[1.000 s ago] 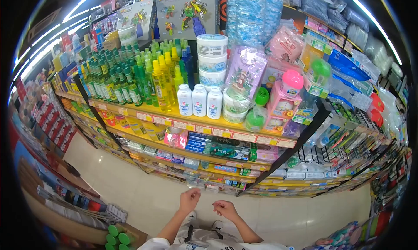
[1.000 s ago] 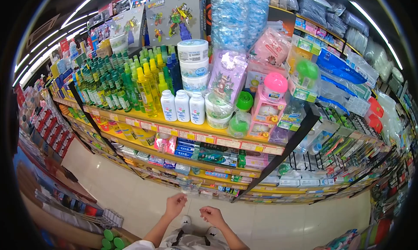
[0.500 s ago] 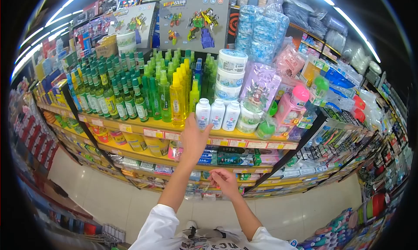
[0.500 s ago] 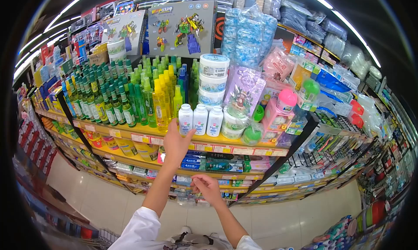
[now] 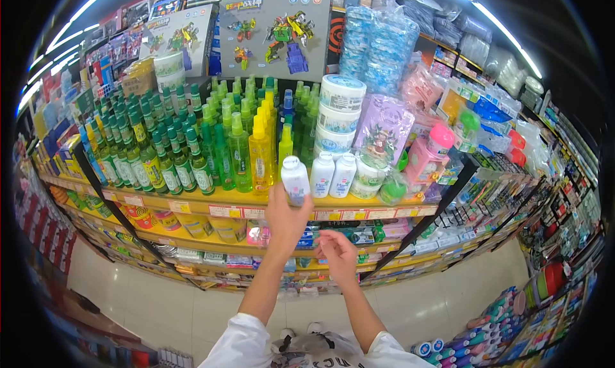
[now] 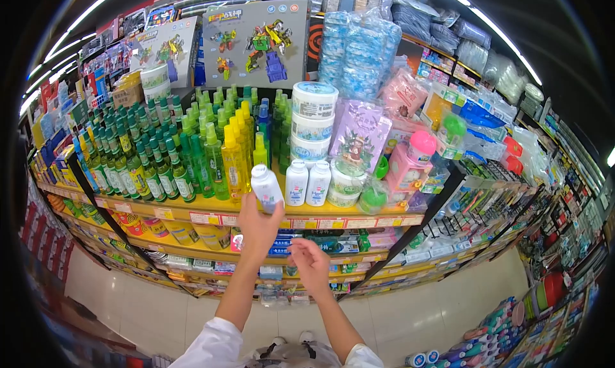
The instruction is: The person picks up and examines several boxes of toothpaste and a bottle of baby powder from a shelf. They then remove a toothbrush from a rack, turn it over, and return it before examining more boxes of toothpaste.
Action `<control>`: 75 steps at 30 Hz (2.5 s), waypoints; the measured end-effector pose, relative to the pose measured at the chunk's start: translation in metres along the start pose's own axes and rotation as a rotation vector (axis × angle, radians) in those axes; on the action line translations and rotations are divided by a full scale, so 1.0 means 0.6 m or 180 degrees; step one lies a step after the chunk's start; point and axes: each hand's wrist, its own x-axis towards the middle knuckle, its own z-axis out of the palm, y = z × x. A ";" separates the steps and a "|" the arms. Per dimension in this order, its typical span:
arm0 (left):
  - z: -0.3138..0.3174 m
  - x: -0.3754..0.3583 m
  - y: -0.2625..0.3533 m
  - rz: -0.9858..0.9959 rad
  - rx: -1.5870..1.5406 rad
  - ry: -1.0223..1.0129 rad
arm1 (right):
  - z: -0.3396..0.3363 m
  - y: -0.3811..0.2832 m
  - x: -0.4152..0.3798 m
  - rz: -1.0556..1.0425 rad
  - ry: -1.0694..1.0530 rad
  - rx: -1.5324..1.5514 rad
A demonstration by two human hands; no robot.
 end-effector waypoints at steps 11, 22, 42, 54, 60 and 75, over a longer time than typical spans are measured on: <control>-0.121 -0.149 0.059 -0.0704 -0.1506 -0.0898 | -0.008 -0.031 -0.026 -0.0403 -0.0278 -0.0166; -0.098 -0.160 0.038 -0.0424 -0.0922 -0.0542 | 0.001 -0.016 -0.001 -0.0247 -0.0236 -0.0360; 0.035 -0.019 -0.016 -0.0210 0.0243 0.0121 | 0.051 -0.007 0.177 -0.1371 0.0516 -0.1844; 0.056 -0.012 -0.018 -0.0351 0.0860 -0.0247 | 0.033 0.012 0.184 -0.1745 0.0477 -0.2175; 0.059 -0.006 0.006 -0.0578 0.0912 -0.0275 | 0.019 0.006 0.180 -0.1875 0.0440 -0.2050; 0.036 0.008 0.021 -0.0587 0.0975 -0.0405 | 0.027 0.006 0.146 -0.2146 0.0502 -0.1673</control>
